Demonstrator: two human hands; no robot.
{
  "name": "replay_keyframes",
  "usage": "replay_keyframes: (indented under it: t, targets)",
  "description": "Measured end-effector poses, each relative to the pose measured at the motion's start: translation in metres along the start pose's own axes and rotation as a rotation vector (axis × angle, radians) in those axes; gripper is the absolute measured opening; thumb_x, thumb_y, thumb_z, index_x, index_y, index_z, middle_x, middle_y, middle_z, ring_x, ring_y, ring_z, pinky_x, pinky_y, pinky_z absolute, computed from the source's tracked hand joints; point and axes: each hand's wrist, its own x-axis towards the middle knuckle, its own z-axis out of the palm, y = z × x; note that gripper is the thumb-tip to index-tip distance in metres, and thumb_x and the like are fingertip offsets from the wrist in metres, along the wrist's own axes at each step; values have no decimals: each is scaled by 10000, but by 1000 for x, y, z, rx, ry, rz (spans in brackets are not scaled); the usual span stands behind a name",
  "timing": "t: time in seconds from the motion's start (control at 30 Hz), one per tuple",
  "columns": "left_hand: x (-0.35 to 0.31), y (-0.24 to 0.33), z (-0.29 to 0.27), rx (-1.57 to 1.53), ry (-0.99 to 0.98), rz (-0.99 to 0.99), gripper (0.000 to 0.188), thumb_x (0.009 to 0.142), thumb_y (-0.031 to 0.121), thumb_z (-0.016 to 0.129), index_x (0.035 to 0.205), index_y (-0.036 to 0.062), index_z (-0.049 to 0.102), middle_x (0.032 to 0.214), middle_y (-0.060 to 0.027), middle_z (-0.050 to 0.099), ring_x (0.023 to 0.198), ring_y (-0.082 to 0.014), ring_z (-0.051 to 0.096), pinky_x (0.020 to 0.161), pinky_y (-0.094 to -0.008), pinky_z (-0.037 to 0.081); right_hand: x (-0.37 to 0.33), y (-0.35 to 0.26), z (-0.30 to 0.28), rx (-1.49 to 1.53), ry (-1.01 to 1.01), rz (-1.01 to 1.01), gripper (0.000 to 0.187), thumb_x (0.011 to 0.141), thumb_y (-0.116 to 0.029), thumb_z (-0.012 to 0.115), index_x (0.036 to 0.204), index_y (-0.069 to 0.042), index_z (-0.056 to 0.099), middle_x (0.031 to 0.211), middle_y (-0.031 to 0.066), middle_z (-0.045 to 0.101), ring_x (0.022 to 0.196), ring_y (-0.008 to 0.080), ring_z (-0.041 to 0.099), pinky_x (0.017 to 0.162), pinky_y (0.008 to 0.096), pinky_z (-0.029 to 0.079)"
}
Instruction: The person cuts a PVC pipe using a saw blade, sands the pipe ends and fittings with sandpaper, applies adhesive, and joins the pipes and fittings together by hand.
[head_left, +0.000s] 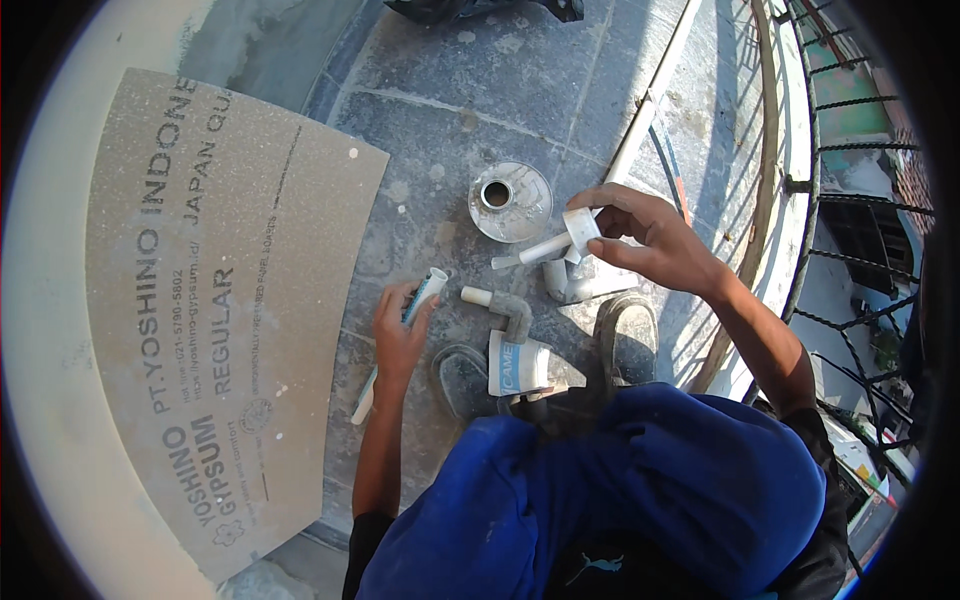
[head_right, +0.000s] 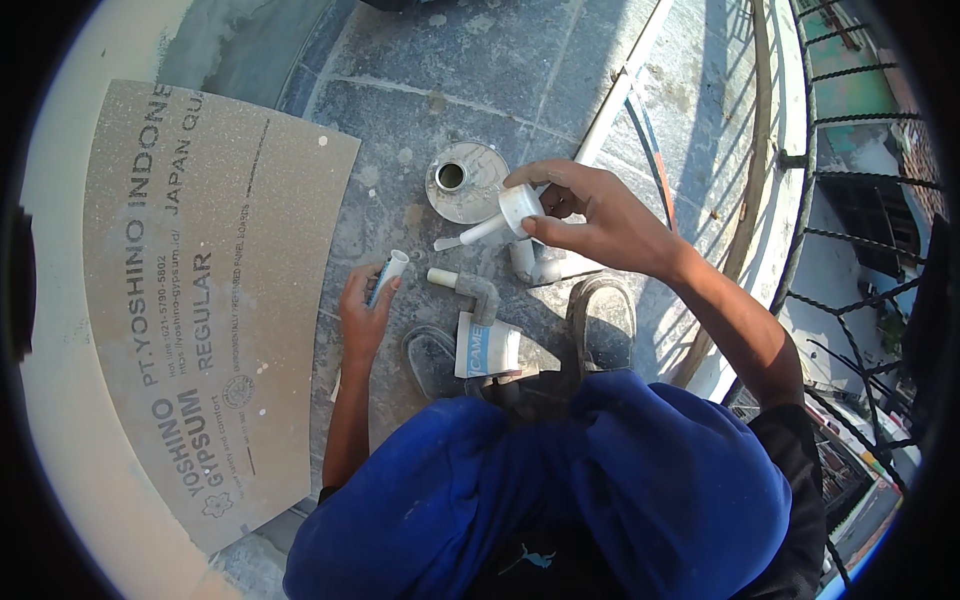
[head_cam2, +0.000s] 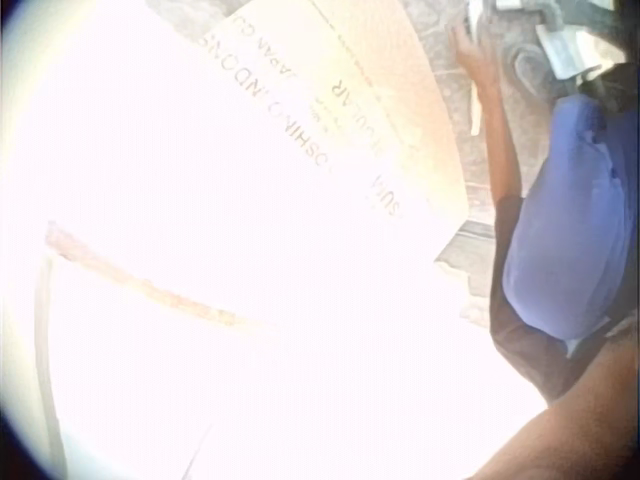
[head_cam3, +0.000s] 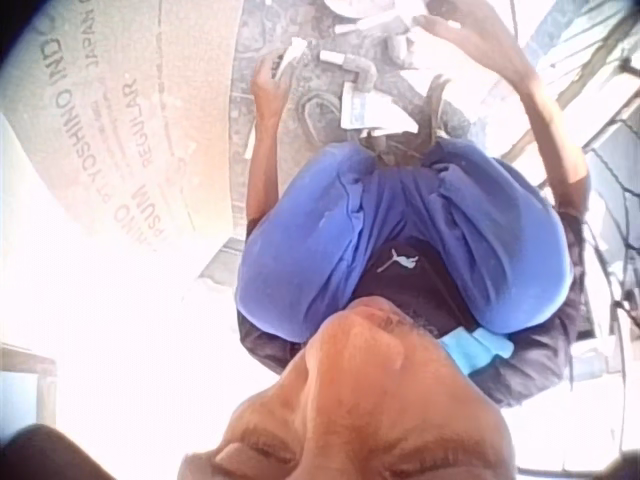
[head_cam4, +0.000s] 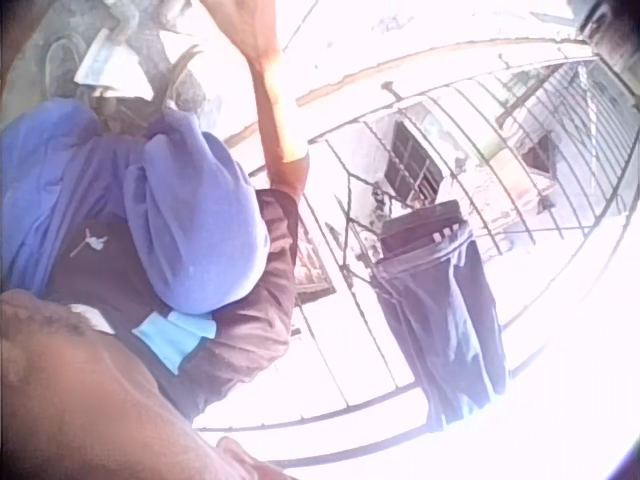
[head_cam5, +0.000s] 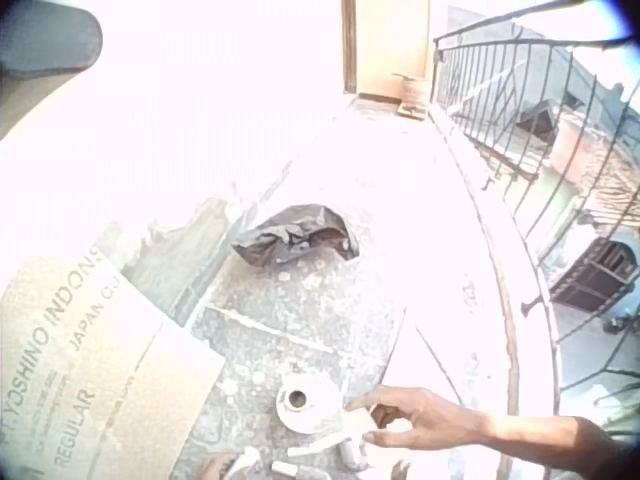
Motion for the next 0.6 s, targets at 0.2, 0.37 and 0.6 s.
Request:
replay_keyframes:
  t: [0.2, 0.37, 0.6]
  targets:
    - [3, -25, 15, 163, 164, -158, 408, 802, 201, 728, 1110, -5, 558, 956, -155, 604, 886, -286, 590, 760, -396, 473, 18, -9, 0, -143, 212, 15, 383, 865, -157, 645, 1203, -16, 534, 1017, 121, 611, 808, 162, 613, 729, 292, 497]
    - [7, -41, 25, 385, 278, -65, 450, 815, 228, 714, 1147, -14, 531, 928, -156, 602, 898, -316, 582, 769, -415, 472, 44, -30, 7, -608, 135, -122, 386, 839, -148, 629, 1192, -23, 536, 1086, 168, 574, 887, 276, 622, 786, 368, 508]
    - [-24, 32, 39, 264, 180, -292, 385, 856, 367, 641, 888, -16, 619, 766, -176, 638, 719, -343, 628, 645, -415, 485, 79, 9, 30, -1035, -95, -403, 408, 816, -80, 590, 1220, -61, 535, 1233, 171, 515, 1134, 306, 523, 959, 411, 436]
